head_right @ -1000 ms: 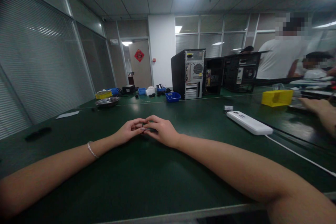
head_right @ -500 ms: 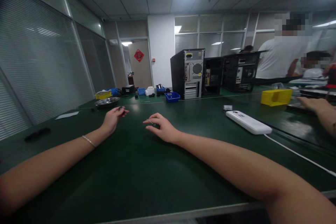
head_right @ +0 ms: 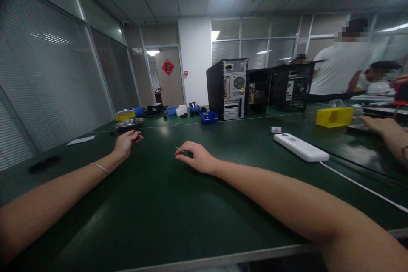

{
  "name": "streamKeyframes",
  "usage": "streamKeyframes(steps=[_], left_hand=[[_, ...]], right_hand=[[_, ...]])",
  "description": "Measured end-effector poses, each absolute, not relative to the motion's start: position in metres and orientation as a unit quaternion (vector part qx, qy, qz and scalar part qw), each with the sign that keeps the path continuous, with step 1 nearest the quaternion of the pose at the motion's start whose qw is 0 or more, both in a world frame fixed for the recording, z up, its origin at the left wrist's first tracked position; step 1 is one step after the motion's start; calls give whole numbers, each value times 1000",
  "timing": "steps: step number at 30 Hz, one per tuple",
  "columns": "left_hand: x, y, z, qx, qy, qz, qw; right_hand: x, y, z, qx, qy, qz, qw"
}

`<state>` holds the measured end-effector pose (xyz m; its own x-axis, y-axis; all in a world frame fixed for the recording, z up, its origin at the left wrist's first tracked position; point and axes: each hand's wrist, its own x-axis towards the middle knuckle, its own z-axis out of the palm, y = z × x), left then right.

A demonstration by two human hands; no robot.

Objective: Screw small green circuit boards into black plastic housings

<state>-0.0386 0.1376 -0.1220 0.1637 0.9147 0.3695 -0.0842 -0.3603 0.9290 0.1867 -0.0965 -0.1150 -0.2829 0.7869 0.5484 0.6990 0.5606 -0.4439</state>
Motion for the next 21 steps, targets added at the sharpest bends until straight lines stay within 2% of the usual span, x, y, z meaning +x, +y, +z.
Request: streamKeyframes(steps=[6,10,21], left_hand=[[-4,66,-125,734,225,372,521],[3,32,-120,807,137,255,515],[4,20,-121,878,117,229,404]], right_hand=[[189,-91,-121,-527,-750,56,396],[191,-87,-124,-545,-732,53,405],[188,-91,-124,-556,-755,30,346]])
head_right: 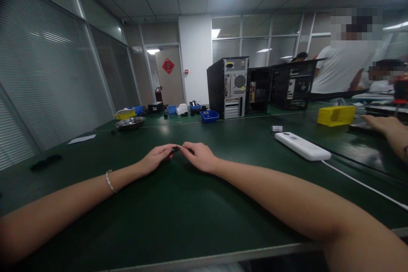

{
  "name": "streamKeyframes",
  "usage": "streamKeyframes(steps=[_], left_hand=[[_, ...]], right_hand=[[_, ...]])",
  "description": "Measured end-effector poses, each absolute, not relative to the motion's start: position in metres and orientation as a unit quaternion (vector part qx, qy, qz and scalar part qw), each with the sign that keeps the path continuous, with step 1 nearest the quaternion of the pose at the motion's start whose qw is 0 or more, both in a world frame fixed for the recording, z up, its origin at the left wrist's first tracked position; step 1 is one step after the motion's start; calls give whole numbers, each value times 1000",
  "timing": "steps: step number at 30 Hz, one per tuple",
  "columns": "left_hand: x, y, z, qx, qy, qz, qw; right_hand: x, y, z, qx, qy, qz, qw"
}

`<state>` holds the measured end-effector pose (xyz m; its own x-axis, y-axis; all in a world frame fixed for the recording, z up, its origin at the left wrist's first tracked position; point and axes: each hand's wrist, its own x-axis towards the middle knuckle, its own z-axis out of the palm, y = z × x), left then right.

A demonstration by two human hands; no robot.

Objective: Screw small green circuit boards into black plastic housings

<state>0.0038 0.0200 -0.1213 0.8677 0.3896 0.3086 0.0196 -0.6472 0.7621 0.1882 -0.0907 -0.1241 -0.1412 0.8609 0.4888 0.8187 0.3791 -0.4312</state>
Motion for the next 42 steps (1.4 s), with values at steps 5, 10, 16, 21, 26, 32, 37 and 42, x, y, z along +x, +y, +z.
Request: streamKeyframes(steps=[5,10,16,21,26,32,37,42], left_hand=[[4,11,-119,906,94,250,328],[3,7,-119,912,98,282,283],[1,8,-115,919,98,302,233],[0,6,-114,919,92,317,218],[1,4,-114,909,100,337,222],[0,5,-113,913,102,336,208],[-1,6,-113,918,102,326,202],[0,8,-115,914,104,318,229]], right_hand=[[186,-91,-123,-578,-755,-5,310],[186,-89,-124,-596,-748,-26,289],[185,-89,-122,-583,-763,-28,278],[184,-93,-122,-596,-758,-53,260],[184,-96,-121,-586,-758,-118,260],[186,-95,-123,-582,-758,-130,264],[186,-94,-124,-584,-759,-137,253],[186,-94,-126,-589,-758,-134,247]])
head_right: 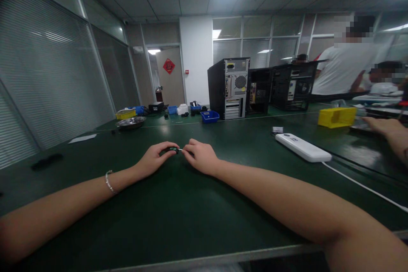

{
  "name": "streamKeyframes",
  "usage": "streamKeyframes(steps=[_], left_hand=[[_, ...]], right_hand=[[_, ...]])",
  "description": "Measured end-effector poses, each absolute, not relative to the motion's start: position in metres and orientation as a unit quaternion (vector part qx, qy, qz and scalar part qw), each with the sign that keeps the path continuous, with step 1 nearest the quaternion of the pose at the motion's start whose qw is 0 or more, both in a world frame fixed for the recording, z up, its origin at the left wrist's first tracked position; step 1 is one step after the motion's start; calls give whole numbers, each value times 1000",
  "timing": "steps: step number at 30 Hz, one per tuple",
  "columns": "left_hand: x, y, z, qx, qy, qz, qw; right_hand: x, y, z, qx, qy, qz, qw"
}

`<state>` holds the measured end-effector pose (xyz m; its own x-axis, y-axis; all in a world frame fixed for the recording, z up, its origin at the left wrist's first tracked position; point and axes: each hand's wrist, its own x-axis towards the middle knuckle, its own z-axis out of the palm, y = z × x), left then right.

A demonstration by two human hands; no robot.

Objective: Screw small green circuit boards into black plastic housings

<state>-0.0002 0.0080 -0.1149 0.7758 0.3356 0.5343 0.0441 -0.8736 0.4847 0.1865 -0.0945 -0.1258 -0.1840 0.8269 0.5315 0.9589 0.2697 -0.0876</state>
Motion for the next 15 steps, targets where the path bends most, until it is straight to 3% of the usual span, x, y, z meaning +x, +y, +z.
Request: streamKeyframes(steps=[15], left_hand=[[3,12,-117,836,109,276,461]], right_hand=[[184,-98,-122,-567,-772,-98,271]])
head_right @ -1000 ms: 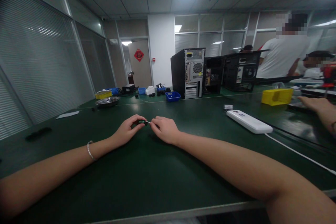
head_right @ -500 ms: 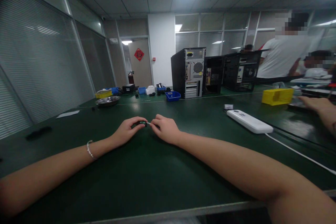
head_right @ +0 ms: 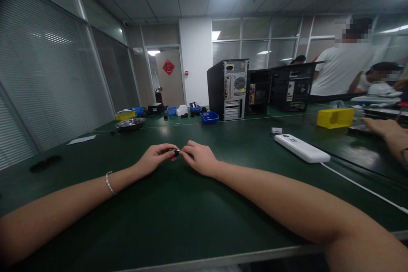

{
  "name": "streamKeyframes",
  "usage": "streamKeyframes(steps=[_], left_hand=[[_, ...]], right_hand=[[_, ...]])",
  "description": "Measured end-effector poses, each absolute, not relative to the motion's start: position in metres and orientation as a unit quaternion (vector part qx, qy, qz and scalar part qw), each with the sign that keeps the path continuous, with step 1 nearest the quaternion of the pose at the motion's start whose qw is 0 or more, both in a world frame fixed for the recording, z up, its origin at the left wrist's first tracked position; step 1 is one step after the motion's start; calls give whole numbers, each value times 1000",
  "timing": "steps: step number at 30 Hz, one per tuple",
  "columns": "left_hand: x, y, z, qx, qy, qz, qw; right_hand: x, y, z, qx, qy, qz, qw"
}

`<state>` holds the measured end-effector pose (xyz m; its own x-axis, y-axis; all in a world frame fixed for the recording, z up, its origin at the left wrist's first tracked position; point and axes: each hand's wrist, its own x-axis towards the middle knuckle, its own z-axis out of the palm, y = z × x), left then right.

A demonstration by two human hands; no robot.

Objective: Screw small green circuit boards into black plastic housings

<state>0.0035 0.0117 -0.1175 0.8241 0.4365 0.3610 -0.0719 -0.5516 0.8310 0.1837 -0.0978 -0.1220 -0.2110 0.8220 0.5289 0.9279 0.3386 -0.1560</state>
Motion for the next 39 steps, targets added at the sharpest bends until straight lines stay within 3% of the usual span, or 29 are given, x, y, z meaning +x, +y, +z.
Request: streamKeyframes(steps=[29,39], left_hand=[[3,12,-120,821,99,254,501],[6,23,-125,791,122,299,520]], right_hand=[[188,-91,-124,-547,-786,-47,284],[183,-99,-119,-498,-797,-52,338]])
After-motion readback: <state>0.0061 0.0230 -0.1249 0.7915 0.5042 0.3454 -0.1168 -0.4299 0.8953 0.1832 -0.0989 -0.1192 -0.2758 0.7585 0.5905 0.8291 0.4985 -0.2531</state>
